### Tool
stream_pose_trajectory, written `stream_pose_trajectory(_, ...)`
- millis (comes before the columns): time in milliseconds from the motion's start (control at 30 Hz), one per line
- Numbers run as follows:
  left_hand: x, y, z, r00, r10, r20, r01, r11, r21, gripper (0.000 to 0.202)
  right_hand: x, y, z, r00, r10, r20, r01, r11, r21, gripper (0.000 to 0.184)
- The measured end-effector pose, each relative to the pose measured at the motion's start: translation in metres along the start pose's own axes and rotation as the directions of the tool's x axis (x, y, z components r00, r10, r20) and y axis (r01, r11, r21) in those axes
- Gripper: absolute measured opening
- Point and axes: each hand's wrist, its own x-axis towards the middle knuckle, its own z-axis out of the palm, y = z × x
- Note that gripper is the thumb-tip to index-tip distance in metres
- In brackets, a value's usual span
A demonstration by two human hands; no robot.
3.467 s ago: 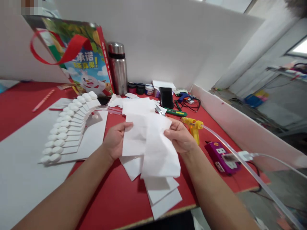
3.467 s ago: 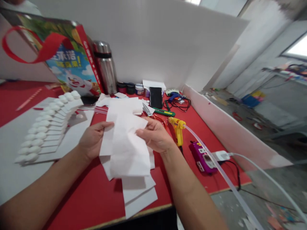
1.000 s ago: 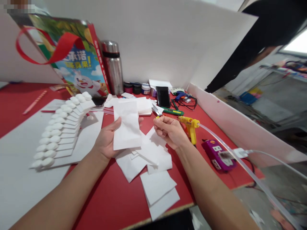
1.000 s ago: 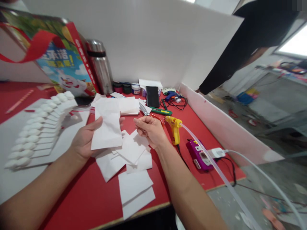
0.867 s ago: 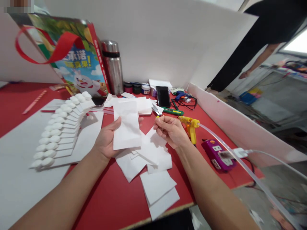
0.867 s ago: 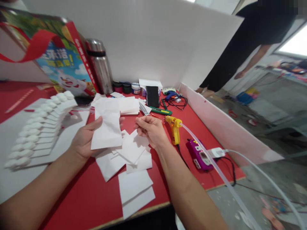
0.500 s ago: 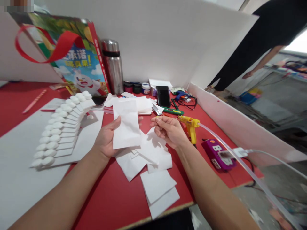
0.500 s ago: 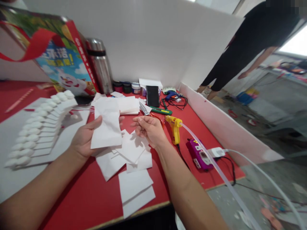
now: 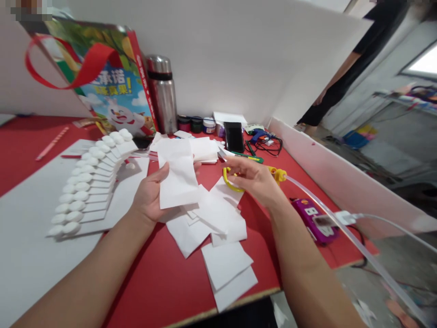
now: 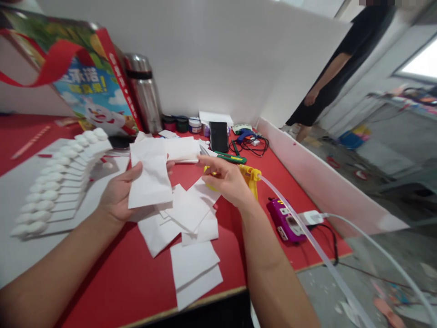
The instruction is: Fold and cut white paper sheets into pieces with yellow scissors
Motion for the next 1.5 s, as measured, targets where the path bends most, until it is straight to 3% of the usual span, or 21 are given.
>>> stream_pose_trajectory(33, 0.0, 0.001, -0.001, 1.0, 0.005, 0.003, -0.005, 1.0, -0.001, 0.057, -0.002, -0.004, -0.006, 0.986, -0.02, 0.167, 0.036, 0.995, -0.092, 0.028)
stream_pose_trajectory(67, 0.0, 0.001, -0.001, 1.0, 0.015, 0.007, -0.015, 1.0, 0.0, 0.056, -0.003, -0.009, -0.012, 0.939, -0.02, 0.345, 0.077, 0.985, -0.153, 0.025)
stream_pose_trajectory(100, 0.0, 0.001, -0.002, 1.0, 0.024, 0.009, -0.024, 1.0, 0.001, 0.056, -0.005, -0.013, -0.016, 0.895, -0.017, 0.447, 0.119, 0.973, -0.2, 0.026)
stream_pose_trajectory(200, 0.0, 0.001, -0.002, 1.0, 0.021, 0.003, -0.021, 1.0, -0.003, 0.055, -0.009, -0.023, -0.021, 0.785, 0.053, 0.617, 0.177, 0.936, -0.305, 0.038)
stream_pose_trajectory(300, -0.001, 0.0, 0.0, 1.0, 0.015, -0.006, -0.015, 1.0, -0.007, 0.056, -0.01, -0.024, -0.016, 0.715, 0.203, 0.669, 0.152, 0.889, -0.432, 0.05)
stream_pose_trajectory(367, -0.001, -0.001, 0.001, 1.0, 0.02, -0.014, -0.02, 1.0, 0.003, 0.057, -0.009, -0.02, -0.011, 0.724, 0.259, 0.639, 0.132, 0.857, -0.498, 0.047)
stream_pose_trajectory(467, 0.0, -0.001, 0.0, 0.999, 0.026, -0.033, -0.025, 1.0, 0.019, 0.058, -0.006, -0.012, -0.007, 0.83, 0.25, 0.499, 0.064, 0.845, -0.53, 0.016)
stream_pose_trajectory(500, 0.0, -0.001, -0.001, 0.999, 0.033, -0.038, -0.032, 0.999, 0.024, 0.059, -0.005, -0.009, -0.006, 0.882, 0.232, 0.411, 0.019, 0.852, -0.522, 0.006)
stream_pose_trajectory(567, 0.0, -0.001, -0.001, 0.998, 0.049, -0.041, -0.048, 0.998, 0.038, 0.059, -0.003, -0.003, -0.004, 0.968, 0.183, 0.17, -0.092, 0.894, -0.438, 0.021)
stream_pose_trajectory(600, 0.001, -0.002, -0.001, 0.998, 0.057, -0.04, -0.055, 0.997, 0.049, 0.06, -0.003, -0.001, -0.003, 0.986, 0.161, 0.037, -0.136, 0.922, -0.364, 0.026)
stream_pose_trajectory(700, 0.002, -0.004, 0.001, 0.996, 0.076, -0.045, -0.073, 0.994, 0.081, 0.061, -0.001, 0.001, 0.001, 0.949, 0.128, -0.287, -0.161, 0.982, -0.095, 0.03)
stream_pose_trajectory(800, 0.002, -0.005, 0.006, 0.993, 0.101, -0.06, -0.095, 0.99, 0.1, 0.06, 0.0, -0.002, 0.007, 0.893, 0.169, -0.417, -0.114, 0.982, 0.154, 0.025)
stream_pose_trajectory(967, 0.0, -0.007, 0.013, 0.99, 0.127, -0.067, -0.117, 0.983, 0.139, 0.056, 0.001, -0.012, 0.013, 0.884, 0.281, -0.373, -0.074, 0.873, 0.482, 0.027)
stream_pose_trajectory(1133, -0.003, -0.024, 0.023, 0.983, 0.165, -0.074, -0.147, 0.967, 0.206, 0.046, 0.002, -0.015, 0.036, 0.901, 0.234, -0.367, -0.037, 0.881, 0.471, 0.027)
stream_pose_trajectory(1200, -0.004, -0.035, 0.027, 0.985, 0.166, -0.043, -0.155, 0.97, 0.188, 0.041, 0.002, -0.015, 0.051, 0.93, 0.217, -0.297, -0.054, 0.88, 0.471, 0.031)
stream_pose_trajectory(1300, -0.004, -0.046, 0.029, 0.999, 0.031, -0.029, -0.028, 0.995, 0.096, 0.03, 0.002, -0.017, 0.069, 0.978, 0.198, -0.072, -0.129, 0.833, 0.539, 0.04)
stream_pose_trajectory(1367, -0.003, -0.046, 0.027, 0.994, -0.107, -0.027, 0.107, 0.994, 0.012, 0.033, 0.001, -0.019, 0.071, 0.984, 0.18, 0.005, -0.153, 0.823, 0.547, 0.048)
stream_pose_trajectory(1433, -0.002, -0.042, 0.023, 0.981, -0.195, 0.019, 0.196, 0.98, -0.027, 0.037, 0.0, -0.019, 0.065, 0.986, 0.158, -0.059, -0.111, 0.87, 0.48, 0.048)
stream_pose_trajectory(1500, 0.0, -0.036, 0.019, 0.972, -0.228, 0.058, 0.23, 0.973, -0.033, 0.039, 0.0, -0.016, 0.055, 0.965, 0.124, -0.231, -0.042, 0.943, 0.33, 0.038)
